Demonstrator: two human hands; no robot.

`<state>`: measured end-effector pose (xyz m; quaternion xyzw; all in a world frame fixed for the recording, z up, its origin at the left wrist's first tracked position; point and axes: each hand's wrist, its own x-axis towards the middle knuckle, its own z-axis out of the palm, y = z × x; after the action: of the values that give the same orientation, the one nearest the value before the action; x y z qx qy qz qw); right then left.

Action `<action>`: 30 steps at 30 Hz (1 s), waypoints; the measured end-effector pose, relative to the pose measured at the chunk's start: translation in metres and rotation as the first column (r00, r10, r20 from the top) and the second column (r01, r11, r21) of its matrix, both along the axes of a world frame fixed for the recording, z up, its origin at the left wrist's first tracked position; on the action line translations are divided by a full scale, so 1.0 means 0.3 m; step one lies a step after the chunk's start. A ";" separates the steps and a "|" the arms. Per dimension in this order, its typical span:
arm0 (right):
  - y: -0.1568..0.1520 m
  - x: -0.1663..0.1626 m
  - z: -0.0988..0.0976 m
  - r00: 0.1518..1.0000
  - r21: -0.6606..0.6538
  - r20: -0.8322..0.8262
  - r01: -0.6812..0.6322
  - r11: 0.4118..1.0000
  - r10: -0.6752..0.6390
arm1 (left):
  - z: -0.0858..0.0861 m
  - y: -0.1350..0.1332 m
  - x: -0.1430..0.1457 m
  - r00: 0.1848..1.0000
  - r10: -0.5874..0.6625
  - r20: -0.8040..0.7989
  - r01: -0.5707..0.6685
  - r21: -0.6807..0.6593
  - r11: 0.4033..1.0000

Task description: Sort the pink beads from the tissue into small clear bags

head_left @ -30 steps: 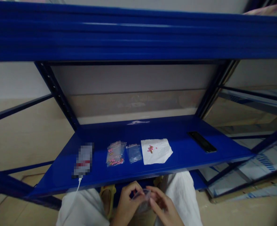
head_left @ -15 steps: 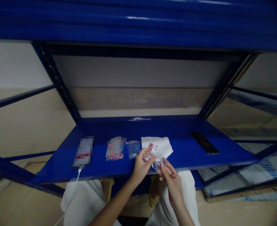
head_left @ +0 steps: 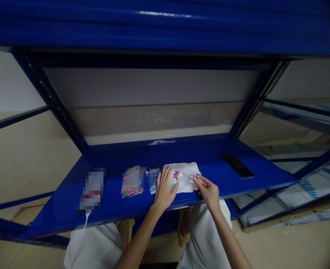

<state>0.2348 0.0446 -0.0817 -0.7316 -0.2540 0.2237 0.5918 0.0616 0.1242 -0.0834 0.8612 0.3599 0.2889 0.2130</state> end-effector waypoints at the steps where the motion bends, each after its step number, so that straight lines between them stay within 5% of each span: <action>1: 0.000 0.003 0.001 1.000 -0.016 0.019 -0.005 1.000 0.005 | 0.002 -0.002 0.001 0.999 -0.020 -0.026 0.020 0.017 1.000; 10: -0.006 0.026 -0.007 0.984 0.002 0.148 -0.099 0.995 0.098 | 0.002 -0.016 0.007 0.981 -0.097 -0.168 0.107 0.054 0.993; 26: -0.042 0.003 0.010 0.993 0.051 -0.108 0.043 0.998 -0.037 | -0.030 -0.008 -0.003 0.996 0.087 -0.020 -0.085 0.088 0.992; 30: -0.043 -0.006 0.021 0.993 0.041 -0.107 0.049 0.998 -0.045 | -0.032 -0.013 -0.002 0.997 0.041 -0.072 -0.032 0.114 0.993</action>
<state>0.2329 0.0318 -0.0754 -0.7114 -0.2097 0.2429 0.6252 0.0608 0.1203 -0.0931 0.8751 0.3665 0.2805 0.1454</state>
